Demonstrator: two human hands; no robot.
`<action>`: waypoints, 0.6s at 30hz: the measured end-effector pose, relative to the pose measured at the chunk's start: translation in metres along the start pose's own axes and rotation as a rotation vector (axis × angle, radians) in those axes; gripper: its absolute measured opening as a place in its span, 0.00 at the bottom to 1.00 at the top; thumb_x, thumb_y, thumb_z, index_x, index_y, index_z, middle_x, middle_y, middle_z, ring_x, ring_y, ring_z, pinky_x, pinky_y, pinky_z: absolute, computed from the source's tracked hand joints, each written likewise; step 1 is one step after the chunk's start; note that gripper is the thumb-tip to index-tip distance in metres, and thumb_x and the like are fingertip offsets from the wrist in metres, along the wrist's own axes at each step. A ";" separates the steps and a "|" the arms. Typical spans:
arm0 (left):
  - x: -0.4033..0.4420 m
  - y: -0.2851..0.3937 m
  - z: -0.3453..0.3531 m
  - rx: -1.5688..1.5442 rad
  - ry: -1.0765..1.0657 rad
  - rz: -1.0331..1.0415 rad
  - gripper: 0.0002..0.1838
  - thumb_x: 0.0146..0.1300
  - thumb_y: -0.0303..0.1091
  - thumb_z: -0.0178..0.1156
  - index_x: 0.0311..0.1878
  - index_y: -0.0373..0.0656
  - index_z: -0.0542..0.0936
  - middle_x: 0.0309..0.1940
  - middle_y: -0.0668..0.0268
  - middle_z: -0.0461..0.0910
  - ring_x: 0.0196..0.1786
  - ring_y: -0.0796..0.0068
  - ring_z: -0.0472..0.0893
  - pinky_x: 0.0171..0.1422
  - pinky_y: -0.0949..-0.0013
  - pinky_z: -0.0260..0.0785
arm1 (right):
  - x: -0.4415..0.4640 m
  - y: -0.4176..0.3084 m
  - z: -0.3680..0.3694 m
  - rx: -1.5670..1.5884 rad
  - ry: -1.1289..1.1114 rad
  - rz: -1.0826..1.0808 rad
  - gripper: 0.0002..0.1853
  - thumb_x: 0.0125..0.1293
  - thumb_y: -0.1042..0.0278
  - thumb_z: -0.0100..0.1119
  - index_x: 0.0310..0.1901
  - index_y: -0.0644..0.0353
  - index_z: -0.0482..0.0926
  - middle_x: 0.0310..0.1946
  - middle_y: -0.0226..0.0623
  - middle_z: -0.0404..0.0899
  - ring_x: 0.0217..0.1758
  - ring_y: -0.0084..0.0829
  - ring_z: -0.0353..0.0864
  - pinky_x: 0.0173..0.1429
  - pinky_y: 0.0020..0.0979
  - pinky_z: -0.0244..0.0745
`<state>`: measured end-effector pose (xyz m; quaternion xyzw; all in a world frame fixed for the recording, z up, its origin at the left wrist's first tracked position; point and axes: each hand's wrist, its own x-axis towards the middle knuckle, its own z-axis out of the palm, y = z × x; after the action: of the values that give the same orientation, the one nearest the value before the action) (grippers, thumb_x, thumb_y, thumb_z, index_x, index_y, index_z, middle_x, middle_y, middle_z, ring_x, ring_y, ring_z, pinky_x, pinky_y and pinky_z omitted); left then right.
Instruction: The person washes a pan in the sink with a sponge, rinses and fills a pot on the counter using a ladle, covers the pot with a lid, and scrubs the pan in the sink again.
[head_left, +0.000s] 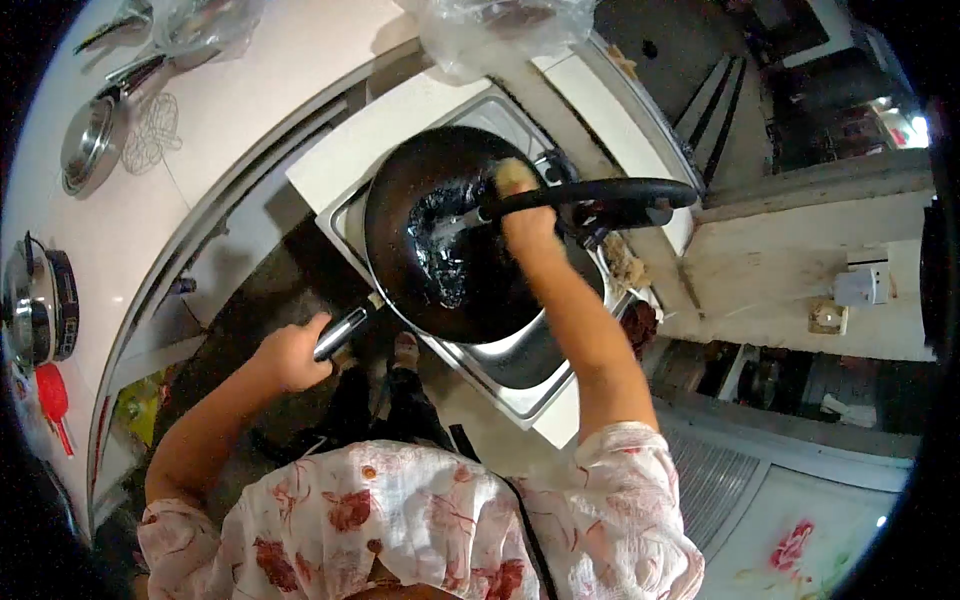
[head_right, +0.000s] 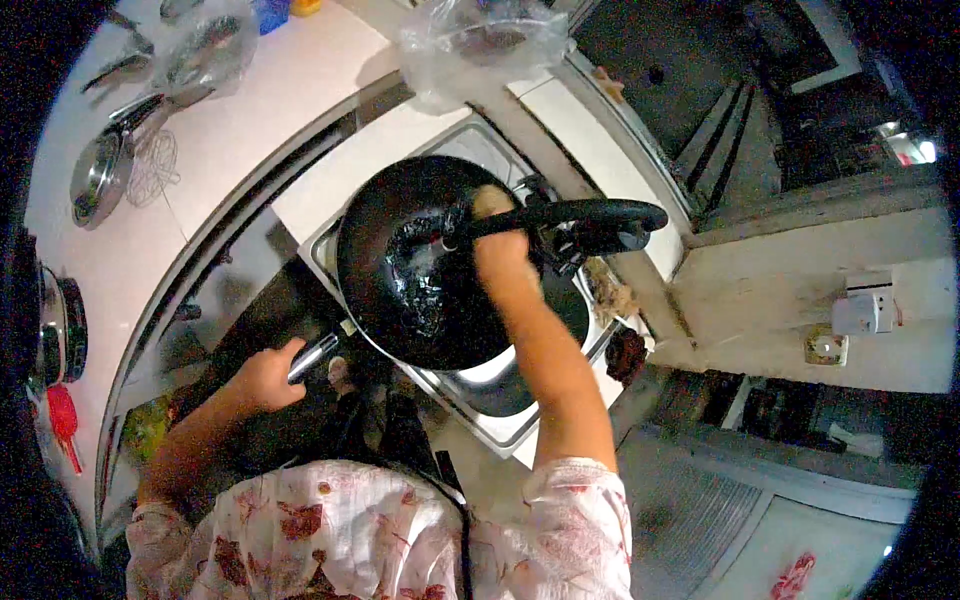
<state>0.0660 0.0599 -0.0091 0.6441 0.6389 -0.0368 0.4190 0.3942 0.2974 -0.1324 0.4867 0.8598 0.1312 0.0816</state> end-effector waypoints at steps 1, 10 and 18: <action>-0.001 0.002 -0.003 -0.019 0.009 -0.001 0.29 0.44 0.36 0.58 0.53 0.43 0.66 0.29 0.47 0.78 0.34 0.46 0.78 0.39 0.52 0.70 | 0.002 0.013 0.017 -0.075 0.064 -0.035 0.09 0.54 0.66 0.51 0.30 0.53 0.83 0.31 0.38 0.81 0.35 0.37 0.81 0.36 0.40 0.75; -0.002 0.003 -0.005 -0.100 -0.051 0.042 0.25 0.45 0.35 0.60 0.49 0.44 0.66 0.30 0.48 0.77 0.35 0.48 0.78 0.39 0.53 0.70 | -0.107 -0.050 -0.094 0.265 -0.833 -0.501 0.12 0.49 0.69 0.54 0.36 0.56 0.80 0.38 0.46 0.79 0.38 0.46 0.79 0.40 0.42 0.75; 0.008 -0.001 -0.005 -0.052 -0.060 0.012 0.24 0.44 0.36 0.59 0.47 0.44 0.67 0.30 0.48 0.77 0.35 0.46 0.77 0.39 0.52 0.69 | -0.064 -0.058 -0.070 0.944 -0.666 -0.558 0.26 0.56 0.78 0.50 0.59 0.56 0.66 0.54 0.39 0.68 0.50 0.38 0.73 0.54 0.30 0.68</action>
<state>0.0640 0.0691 -0.0105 0.6356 0.6229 -0.0370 0.4547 0.3607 0.2034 -0.0826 0.2427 0.8480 -0.4459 0.1523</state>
